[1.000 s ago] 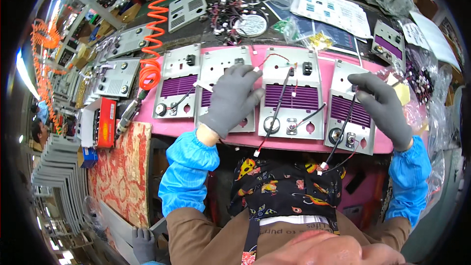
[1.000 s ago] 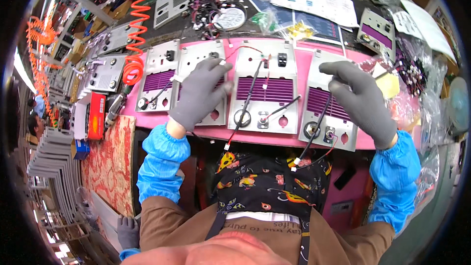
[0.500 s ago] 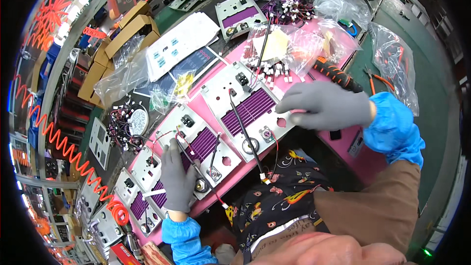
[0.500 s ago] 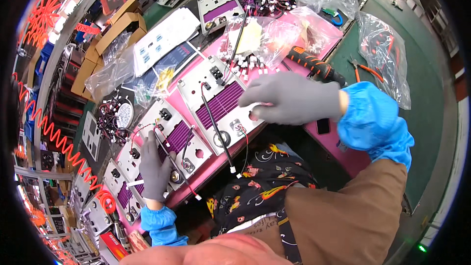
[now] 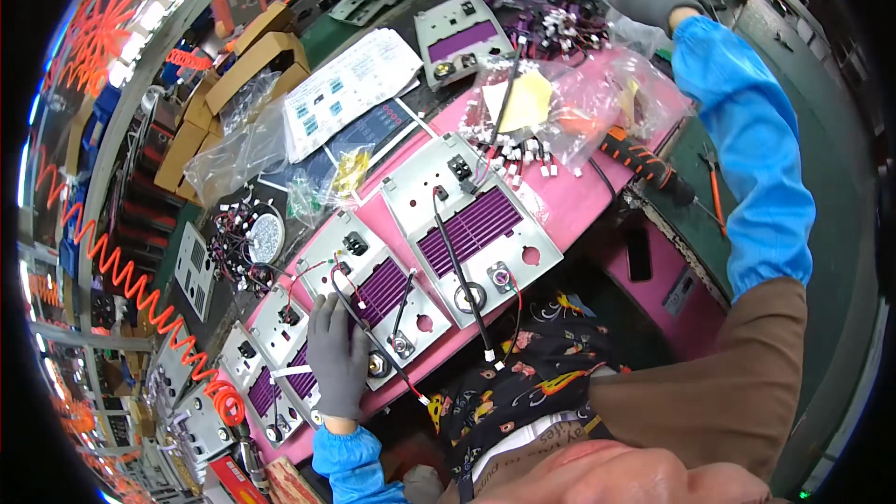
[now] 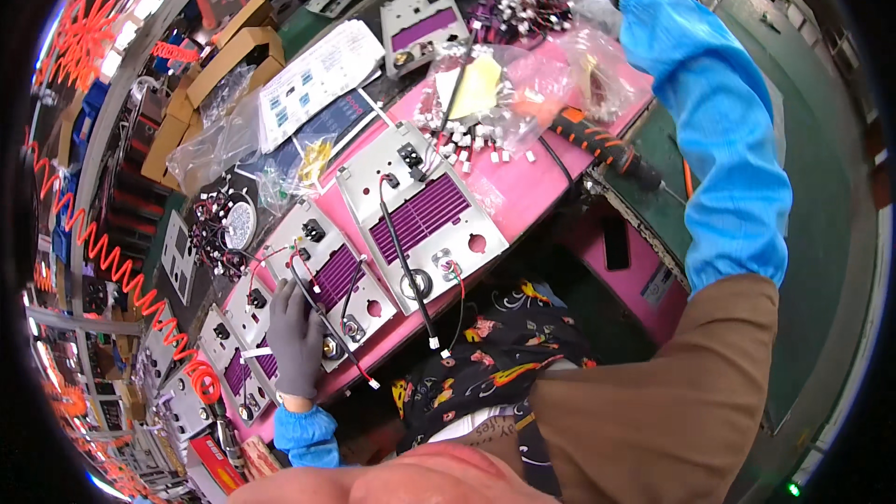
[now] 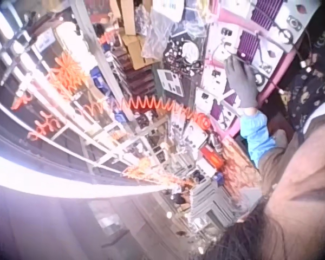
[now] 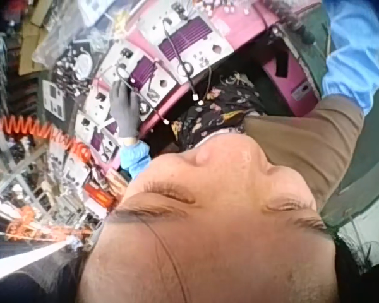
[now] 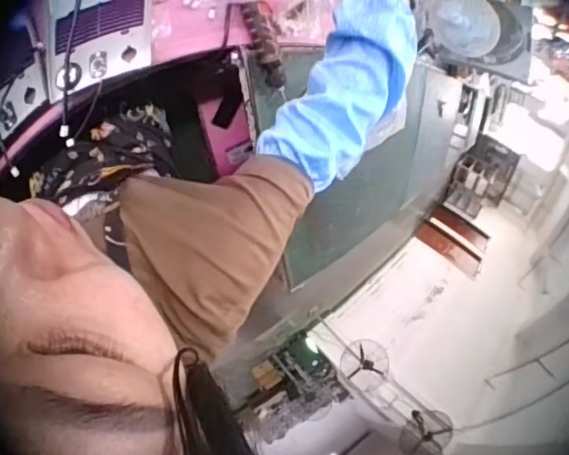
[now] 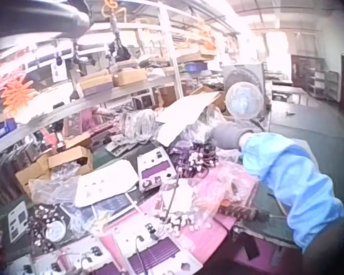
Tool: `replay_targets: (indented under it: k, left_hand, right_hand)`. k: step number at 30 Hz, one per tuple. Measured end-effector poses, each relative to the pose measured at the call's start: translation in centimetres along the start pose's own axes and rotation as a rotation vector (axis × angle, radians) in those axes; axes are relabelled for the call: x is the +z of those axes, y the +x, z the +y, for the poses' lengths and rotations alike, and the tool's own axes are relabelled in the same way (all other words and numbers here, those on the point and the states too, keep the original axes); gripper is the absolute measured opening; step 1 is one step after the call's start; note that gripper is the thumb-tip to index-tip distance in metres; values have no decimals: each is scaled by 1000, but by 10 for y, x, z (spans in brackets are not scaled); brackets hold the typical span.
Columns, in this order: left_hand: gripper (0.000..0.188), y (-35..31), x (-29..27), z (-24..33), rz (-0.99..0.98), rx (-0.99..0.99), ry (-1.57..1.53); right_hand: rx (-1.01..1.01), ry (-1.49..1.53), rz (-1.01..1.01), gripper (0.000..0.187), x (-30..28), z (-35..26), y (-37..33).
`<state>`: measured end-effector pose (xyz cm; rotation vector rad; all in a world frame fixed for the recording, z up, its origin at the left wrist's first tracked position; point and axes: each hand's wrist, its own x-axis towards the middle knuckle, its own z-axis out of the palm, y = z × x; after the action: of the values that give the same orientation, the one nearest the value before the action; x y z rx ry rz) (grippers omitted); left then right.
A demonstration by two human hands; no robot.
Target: The person assembles electronic devices on a pink workbench, using a soldering iron to connect wires to metal chassis units. They handle multiple chassis, wires, and small components, performing soldering and inspection steps.
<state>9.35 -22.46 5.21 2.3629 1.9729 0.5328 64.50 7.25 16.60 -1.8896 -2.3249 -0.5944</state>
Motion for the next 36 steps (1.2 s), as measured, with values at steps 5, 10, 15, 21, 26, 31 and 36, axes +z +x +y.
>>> replay_targets:
  k: [5,10,15,21,26,31,36]
  left_hand:
    - [34,-44,-52,-8,-40,-42,126]
    - [29,-30,-116,10,66,170,84]
    - [30,89,-126,78,110,476,74]
    - [27,248,-66,178,90,788,-136]
    - [27,320,11,231,118,854,-105]
    - [31,373,60,285,48,664,-21]
    - [57,381,82,344,-178,798,-688]
  right_hand:
    - [-2,137,-111,31,-11,15,-67]
    - [321,230,-526,36,-22,31,-204]
    - [326,140,-478,57,7,0,-269]
    - [460,278,-471,37,27,19,-266]
    - [513,357,-283,29,9,0,-255]
    - [562,1141,366,23,13,29,-222]
    - [369,1457,600,25,-11,31,-145]
